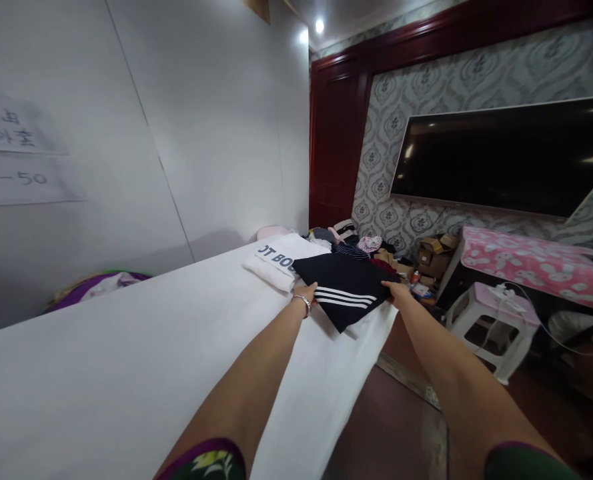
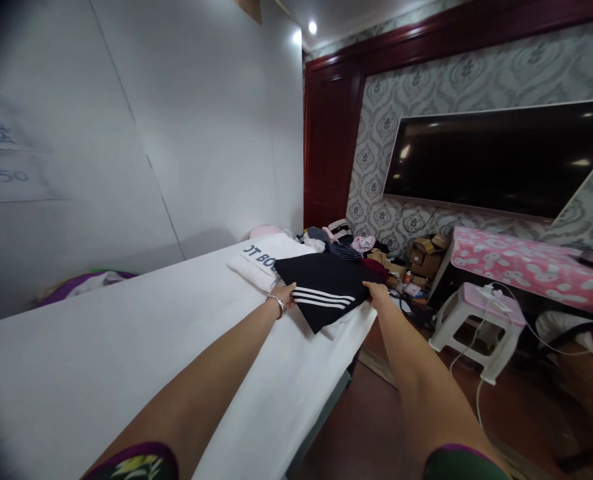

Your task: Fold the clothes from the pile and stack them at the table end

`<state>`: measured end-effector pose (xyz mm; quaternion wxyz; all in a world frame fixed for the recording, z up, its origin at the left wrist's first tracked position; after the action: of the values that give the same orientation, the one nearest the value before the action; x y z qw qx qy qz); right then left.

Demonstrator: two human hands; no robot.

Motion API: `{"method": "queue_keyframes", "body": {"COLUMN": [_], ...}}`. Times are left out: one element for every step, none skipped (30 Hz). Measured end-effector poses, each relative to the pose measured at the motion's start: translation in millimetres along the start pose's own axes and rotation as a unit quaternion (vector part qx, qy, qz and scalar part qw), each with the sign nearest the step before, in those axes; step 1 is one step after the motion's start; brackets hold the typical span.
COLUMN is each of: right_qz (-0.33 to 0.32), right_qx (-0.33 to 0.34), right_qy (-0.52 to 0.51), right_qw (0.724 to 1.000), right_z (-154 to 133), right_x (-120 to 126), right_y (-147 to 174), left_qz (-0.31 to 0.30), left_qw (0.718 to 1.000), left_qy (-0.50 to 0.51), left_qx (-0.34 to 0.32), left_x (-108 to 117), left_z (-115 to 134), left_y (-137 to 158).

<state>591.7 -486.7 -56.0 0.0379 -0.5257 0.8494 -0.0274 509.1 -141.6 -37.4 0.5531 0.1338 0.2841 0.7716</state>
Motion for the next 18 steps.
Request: {"method": "queue_keyframes", "body": {"right_qz": [0.0, -0.002, -0.007, -0.013, -0.02, -0.025, -0.027, -0.026, -0.024, -0.022, -0.021, -0.022, -0.024, -0.028, -0.032, -0.035, -0.037, -0.038], "right_qx": [0.011, 0.022, 0.034, 0.047, 0.059, 0.066, 0.068, 0.064, 0.056, 0.047, 0.039, 0.034, 0.032, 0.032, 0.036, 0.041, 0.047, 0.056], "right_qy": [-0.011, -0.022, -0.034, -0.046, -0.057, -0.065, -0.069, -0.069, -0.066, -0.062, -0.059, -0.057, -0.056, -0.056, -0.056, -0.056, -0.055, -0.053], "right_qw": [1.0, 1.0, 0.999, 0.998, 0.996, 0.995, 0.995, 0.995, 0.996, 0.997, 0.997, 0.998, 0.998, 0.997, 0.997, 0.997, 0.997, 0.996], "right_z": [-5.6, -11.8, -18.1, -24.2, -28.8, -31.0, -30.5, -27.3, -22.2, -16.4, -10.9, -6.8, -4.5, -4.2, -5.6, -8.4, -11.9, -15.6], "right_x": [-4.3, -8.8, -13.4, -17.6, -20.8, -22.6, -22.7, -21.2, -18.6, -15.4, -12.3, -9.8, -8.2, -7.7, -8.1, -9.4, -11.2, -13.3], "right_y": [-4.6, -9.1, -13.2, -16.8, -19.5, -20.9, -21.2, -20.5, -19.0, -17.2, -15.6, -14.5, -14.2, -14.7, -16.0, -17.7, -19.5, -21.0], "left_qz": [0.005, 0.009, 0.015, 0.022, 0.028, 0.034, 0.036, 0.034, 0.028, 0.019, 0.01, 0.0, -0.009, -0.018, -0.024, -0.028, -0.027, -0.023], "left_qw": [1.0, 1.0, 0.999, 0.998, 0.997, 0.997, 0.996, 0.995, 0.995, 0.994, 0.994, 0.993, 0.993, 0.993, 0.992, 0.992, 0.992, 0.992], "left_qy": [0.008, 0.018, 0.031, 0.044, 0.057, 0.069, 0.079, 0.088, 0.096, 0.104, 0.11, 0.114, 0.116, 0.116, 0.115, 0.115, 0.117, 0.121], "left_qx": [-0.005, -0.014, -0.024, -0.032, -0.035, -0.032, -0.024, -0.013, -0.004, 0.003, 0.008, 0.013, 0.02, 0.029, 0.037, 0.043, 0.043, 0.038], "left_x": [-0.9, -2.1, -3.5, -5.3, -7.4, -10.0, -13.0, -16.2, -19.3, -22.0, -24.1, -25.7, -26.9, -28.0, -29.1, -30.0, -30.7, -31.2], "left_z": [-0.2, -1.6, -4.9, -10.4, -18.3, -27.8, -37.9, -46.8, -53.4, -56.9, -57.6, -56.0, -53.2, -50.2, -47.6, -45.6, -44.1, -43.3], "left_y": [-0.7, -0.1, 1.7, 4.4, 7.6, 10.7, 13.3, 15.2, 16.3, 16.5, 16.0, 14.9, 13.4, 12.0, 11.0, 10.6, 10.9, 11.9]}}
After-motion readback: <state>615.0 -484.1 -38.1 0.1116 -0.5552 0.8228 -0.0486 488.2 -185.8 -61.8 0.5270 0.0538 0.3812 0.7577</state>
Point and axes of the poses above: each hand's wrist, its own y-axis away from the middle knuckle, its own x-axis out of the back of the hand, z = x × y, the point moved 8 cm from there along -y, towards the middle knuckle, and after that the axes turned 12 degrees about x, right-handed, at the moved point
